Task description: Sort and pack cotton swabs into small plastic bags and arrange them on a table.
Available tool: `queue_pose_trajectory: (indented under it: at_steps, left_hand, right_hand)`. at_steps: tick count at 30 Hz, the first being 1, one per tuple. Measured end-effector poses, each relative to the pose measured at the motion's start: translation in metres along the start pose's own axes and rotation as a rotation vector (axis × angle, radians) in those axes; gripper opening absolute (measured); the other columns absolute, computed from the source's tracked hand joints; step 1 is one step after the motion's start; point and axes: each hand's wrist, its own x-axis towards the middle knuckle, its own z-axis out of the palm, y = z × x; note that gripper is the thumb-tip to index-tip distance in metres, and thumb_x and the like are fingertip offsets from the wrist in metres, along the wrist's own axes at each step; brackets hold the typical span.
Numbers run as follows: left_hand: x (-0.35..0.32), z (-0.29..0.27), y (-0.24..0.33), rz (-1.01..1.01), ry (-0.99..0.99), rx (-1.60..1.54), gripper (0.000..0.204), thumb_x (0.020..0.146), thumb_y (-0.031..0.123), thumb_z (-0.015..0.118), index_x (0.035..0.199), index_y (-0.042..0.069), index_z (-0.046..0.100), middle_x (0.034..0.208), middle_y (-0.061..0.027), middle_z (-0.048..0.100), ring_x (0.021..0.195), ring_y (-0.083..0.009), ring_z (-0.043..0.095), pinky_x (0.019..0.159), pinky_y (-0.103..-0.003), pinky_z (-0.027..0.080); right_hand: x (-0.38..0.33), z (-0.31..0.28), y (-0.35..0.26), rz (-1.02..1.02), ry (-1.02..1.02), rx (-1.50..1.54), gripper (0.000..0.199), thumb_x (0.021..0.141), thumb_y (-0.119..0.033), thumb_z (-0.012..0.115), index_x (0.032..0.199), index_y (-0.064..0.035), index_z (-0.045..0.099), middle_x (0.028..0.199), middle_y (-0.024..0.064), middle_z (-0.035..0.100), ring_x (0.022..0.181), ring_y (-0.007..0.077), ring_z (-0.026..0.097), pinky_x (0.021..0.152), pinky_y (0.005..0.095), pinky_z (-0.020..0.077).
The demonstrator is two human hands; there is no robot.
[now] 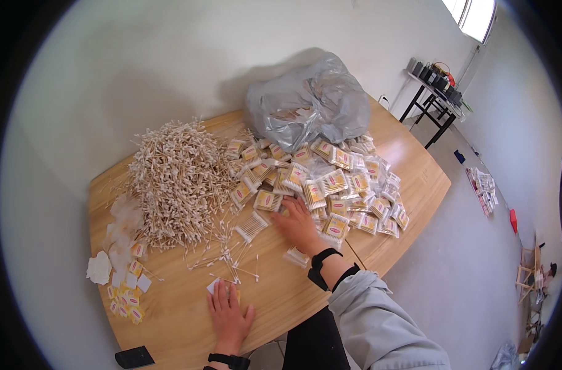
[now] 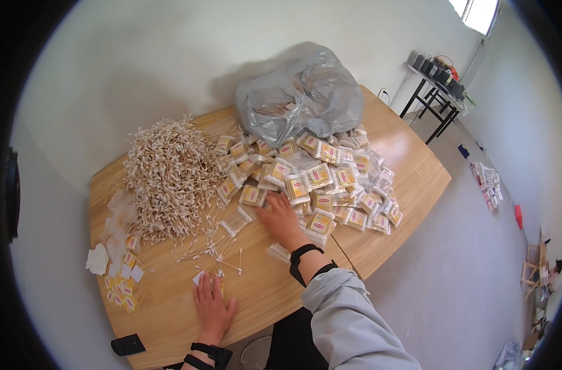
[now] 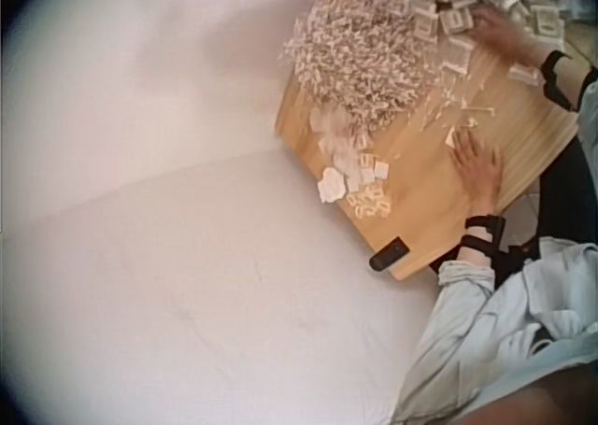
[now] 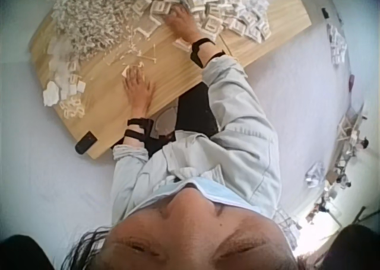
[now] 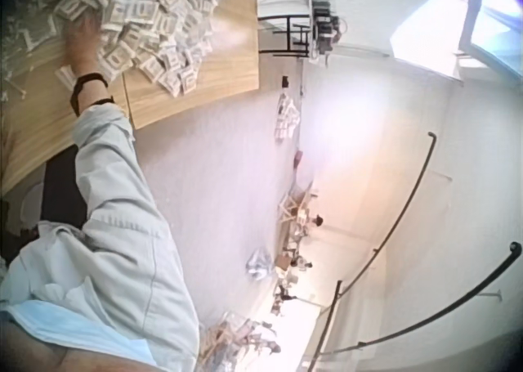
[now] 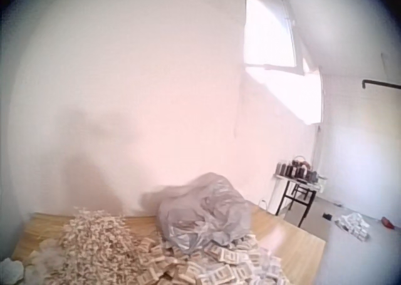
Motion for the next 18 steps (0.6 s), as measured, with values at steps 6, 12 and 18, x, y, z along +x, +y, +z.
queue_pose_trajectory:
  at_steps: [6, 12, 18]
  left_hand:
    - [0.0, 0.0, -0.003, -0.006, -0.001, 0.004, 0.071, 0.08, 0.037, 0.065, 0.136, 0.0, 0.042, 0.149, -0.022, 0.032, 0.142, -0.037, 0.024, 0.115, -0.055, 0.016]
    - [0.001, 0.0, 0.0, 0.014, -0.022, -0.005, 0.072, 0.079, 0.037, 0.066, 0.137, -0.001, 0.041, 0.149, -0.0228, 0.032, 0.142, -0.0374, 0.023, 0.115, -0.056, 0.016]
    - [-0.002, 0.004, -0.002, 0.03, -0.015, 0.017, 0.075, 0.078, 0.035, 0.066, 0.138, 0.0, 0.039, 0.149, -0.0233, 0.031, 0.142, -0.0379, 0.023, 0.115, -0.055, 0.015]
  right_hand:
    - [-0.005, -0.022, 0.024, 0.024, -0.052, 0.157, 0.02, 0.081, -0.019, 0.066, 0.101, -0.0163, 0.068, 0.125, 0.0113, 0.051, 0.127, 0.032, 0.044, 0.104, 0.0444, 0.0409]
    - [-0.005, -0.048, 0.047, 0.064, -0.125, 0.321, 0.018, 0.08, -0.015, 0.068, 0.097, -0.0086, 0.07, 0.12, 0.0162, 0.051, 0.121, 0.0352, 0.048, 0.099, 0.0419, 0.0437]
    - [-0.034, -0.062, 0.041, 0.042, 0.04, 0.367, 0.022, 0.076, -0.01, 0.072, 0.097, -0.0074, 0.069, 0.111, 0.0136, 0.053, 0.111, 0.0308, 0.054, 0.091, 0.0393, 0.0484]
